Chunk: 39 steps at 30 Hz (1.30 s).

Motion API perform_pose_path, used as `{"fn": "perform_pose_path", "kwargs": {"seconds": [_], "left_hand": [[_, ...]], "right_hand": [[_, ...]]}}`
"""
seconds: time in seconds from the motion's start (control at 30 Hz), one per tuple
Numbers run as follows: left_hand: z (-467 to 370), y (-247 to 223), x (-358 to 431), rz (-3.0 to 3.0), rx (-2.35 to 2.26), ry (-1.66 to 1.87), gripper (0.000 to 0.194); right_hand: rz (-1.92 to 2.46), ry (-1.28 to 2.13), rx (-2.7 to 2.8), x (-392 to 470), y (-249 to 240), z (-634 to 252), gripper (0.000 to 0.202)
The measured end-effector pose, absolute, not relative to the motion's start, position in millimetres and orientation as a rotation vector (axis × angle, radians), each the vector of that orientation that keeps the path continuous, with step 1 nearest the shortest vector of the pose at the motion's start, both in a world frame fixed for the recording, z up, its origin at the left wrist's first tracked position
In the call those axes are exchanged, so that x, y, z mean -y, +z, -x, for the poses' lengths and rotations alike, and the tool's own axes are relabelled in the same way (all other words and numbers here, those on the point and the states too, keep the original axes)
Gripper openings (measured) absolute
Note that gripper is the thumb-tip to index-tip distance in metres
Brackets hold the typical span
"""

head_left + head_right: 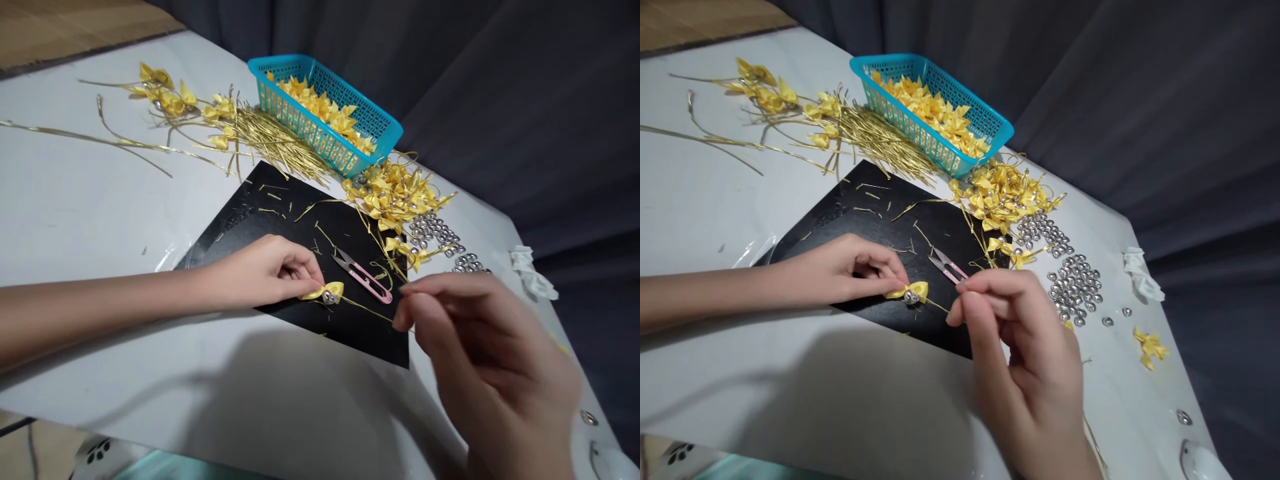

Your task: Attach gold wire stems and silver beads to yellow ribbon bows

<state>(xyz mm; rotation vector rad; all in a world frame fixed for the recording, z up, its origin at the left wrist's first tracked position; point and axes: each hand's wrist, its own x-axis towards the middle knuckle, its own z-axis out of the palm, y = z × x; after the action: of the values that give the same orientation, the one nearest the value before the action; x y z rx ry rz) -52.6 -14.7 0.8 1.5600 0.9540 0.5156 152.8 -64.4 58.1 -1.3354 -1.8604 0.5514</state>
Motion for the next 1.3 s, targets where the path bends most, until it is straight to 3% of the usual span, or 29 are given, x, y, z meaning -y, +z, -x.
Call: {"fn": "perform_pose_path", "kwargs": {"seconds": [0.13,0.3,0.57,1.3], "left_hand": [[50.8,3.8,14.7,-1.539,-0.999,0.489,0.014],[50.7,3.4,14.1,-1.547,-1.000,0.480,0.018],[50.9,4.3,15.4,-1.551,-0.976,0.477,0.013],[51.4,6.1,15.9,-1.706,-1.005,0.458,0.017]], "right_hand": [[1.373,0.522,2.122,60.6,52.3,-152.4,0.010],[1.460,0.902,2.075,61.6,48.1,-145.7,0.016],[1.446,0.607,2.204,60.4,36.3,-138.7,0.016],[1.525,0.552,2.334,61.0,31.8,-136.4,0.018]]}}
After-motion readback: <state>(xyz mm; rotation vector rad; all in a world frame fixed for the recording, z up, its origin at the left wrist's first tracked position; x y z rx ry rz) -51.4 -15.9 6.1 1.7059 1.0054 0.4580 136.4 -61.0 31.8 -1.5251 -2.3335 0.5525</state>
